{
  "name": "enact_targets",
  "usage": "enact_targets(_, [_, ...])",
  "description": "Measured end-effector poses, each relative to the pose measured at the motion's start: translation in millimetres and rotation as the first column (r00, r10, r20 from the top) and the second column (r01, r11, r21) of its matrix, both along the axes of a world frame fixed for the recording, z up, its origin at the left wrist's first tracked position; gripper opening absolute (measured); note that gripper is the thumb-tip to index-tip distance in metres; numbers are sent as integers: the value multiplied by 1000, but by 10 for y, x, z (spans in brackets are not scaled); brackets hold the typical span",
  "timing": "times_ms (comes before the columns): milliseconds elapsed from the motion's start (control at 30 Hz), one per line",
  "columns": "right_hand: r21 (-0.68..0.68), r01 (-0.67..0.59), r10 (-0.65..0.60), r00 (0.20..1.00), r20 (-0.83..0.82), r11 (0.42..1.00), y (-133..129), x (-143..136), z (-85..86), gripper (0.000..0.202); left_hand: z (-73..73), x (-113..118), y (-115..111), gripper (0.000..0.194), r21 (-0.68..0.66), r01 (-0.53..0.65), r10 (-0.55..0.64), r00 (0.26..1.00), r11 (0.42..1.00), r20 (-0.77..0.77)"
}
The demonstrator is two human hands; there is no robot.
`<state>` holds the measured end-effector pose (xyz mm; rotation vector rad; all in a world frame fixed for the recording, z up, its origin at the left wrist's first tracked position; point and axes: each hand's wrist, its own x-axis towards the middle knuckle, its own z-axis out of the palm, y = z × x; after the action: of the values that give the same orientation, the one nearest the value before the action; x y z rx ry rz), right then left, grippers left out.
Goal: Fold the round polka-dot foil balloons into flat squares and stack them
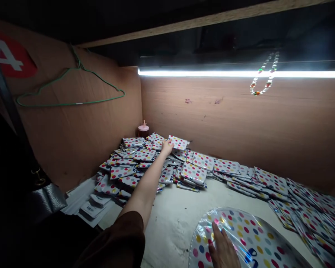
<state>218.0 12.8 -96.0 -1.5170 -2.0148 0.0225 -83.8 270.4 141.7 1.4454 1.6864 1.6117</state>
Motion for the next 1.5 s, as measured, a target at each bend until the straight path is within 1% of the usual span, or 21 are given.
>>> enact_targets(100, [-262, 48, -64, 996, -55, 964, 12, -66, 42, 62, -2, 180, -180, 38, -14, -12, 10, 985, 1000, -170])
enact_targets(133, [-322, 39, -72, 993, -93, 946, 4, -90, 107, 63, -65, 333, -337, 38, -16, 12, -15, 976, 1000, -216])
enact_targets(200, [-364, 11, -96, 971, -218, 932, -23, -102, 296, 62, -286, 700, -825, 42, -11, 188, -179, 914, 982, -365])
enact_targets(233, [-352, -2, -108, 950, -293, 936, -46, -75, 411, 60, -432, 870, -1145, 42, -27, 367, -336, 817, 930, -469])
enact_targets(267, [-323, -9, -112, 928, -356, 947, -82, -20, 530, 57, -588, 1003, -1495, 49, -93, 666, -525, 487, 741, -698])
enact_targets(300, [-283, -16, -100, 916, -389, 959, -138, 64, 649, 55, -743, 1084, -1851, 49, -162, 802, -602, 280, 574, -748])
enact_targets(367, [-179, -30, -30, 945, -325, 983, -331, 301, 853, 53, -1020, 1084, -2477, 49, -260, 904, -640, 19, 339, -768])
enact_targets(400, [-118, -58, 30, 974, -226, 991, -473, 436, 927, 55, -1137, 1025, -2711, 59, -331, 907, -573, -132, 260, -809])
enact_targets(467, [-29, -191, 193, 980, 44, 981, -827, 685, 990, 59, -1340, 881, -3005, 69, -406, 864, -492, -225, 299, -841])
enact_targets(533, [29, -342, 321, 903, 285, 939, -1215, 862, 934, 57, -1518, 790, -3155, 68, -389, 803, -439, -180, 452, -880])
enact_targets(600, [115, -414, 328, 836, 440, 903, -1548, 971, 784, 51, -1650, 764, -3275, 63, -324, 742, -393, -90, 586, -915])
enact_targets(633, [170, -420, 298, 825, 480, 891, -1674, 1012, 693, 49, -1687, 758, -3338, 60, -295, 727, -376, -55, 620, -925])
enact_targets(700, [224, -405, 252, 829, 499, 887, -1832, 1088, 532, 45, -1693, 723, -3444, 54, -265, 729, -391, 4, 631, -920])
enact_targets(767, [168, -371, 266, 856, 444, 913, -1874, 1176, 455, 44, -1614, 634, -3465, 48, -292, 748, -489, 50, 596, -871])
enact_targets(867, [-3, -348, 343, 923, 174, 937, -1753, 1318, 551, 39, -1422, 442, -3267, 37, -444, 756, -742, 80, 481, -666])
enact_targets(933, [-140, -268, 257, 962, -94, 953, -1557, 1389, 713, 33, -1313, 343, -3027, 29, -524, 729, -866, 191, 441, -463])
enact_targets(1033, [-402, -38, -72, 964, -257, 915, -1117, 1412, 947, 40, -1236, 309, -2665, 33, -595, 574, -812, 516, 563, -271])
enact_targets(1133, [-505, 152, -272, 947, -173, 849, -660, 1364, 1024, 43, -1217, 341, -2444, 40, -573, 451, -681, 676, 684, -281])
enact_targets(1267, [-531, 260, -386, 912, -139, 807, -450, 1375, 945, 46, -1222, 300, -2402, 49, -500, 433, -631, 694, 750, -347])
enact_targets(1433, [-569, 146, -342, 904, -255, 809, -779, 1469, 837, 41, -1341, 224, -2442, 47, -440, 383, -571, 677, 812, -464])
enact_targets(1500, [-535, 222, -391, 893, -224, 815, -858, 1432, 816, 34, -1385, 207, -2431, 47, -469, 339, -564, 652, 815, -508])
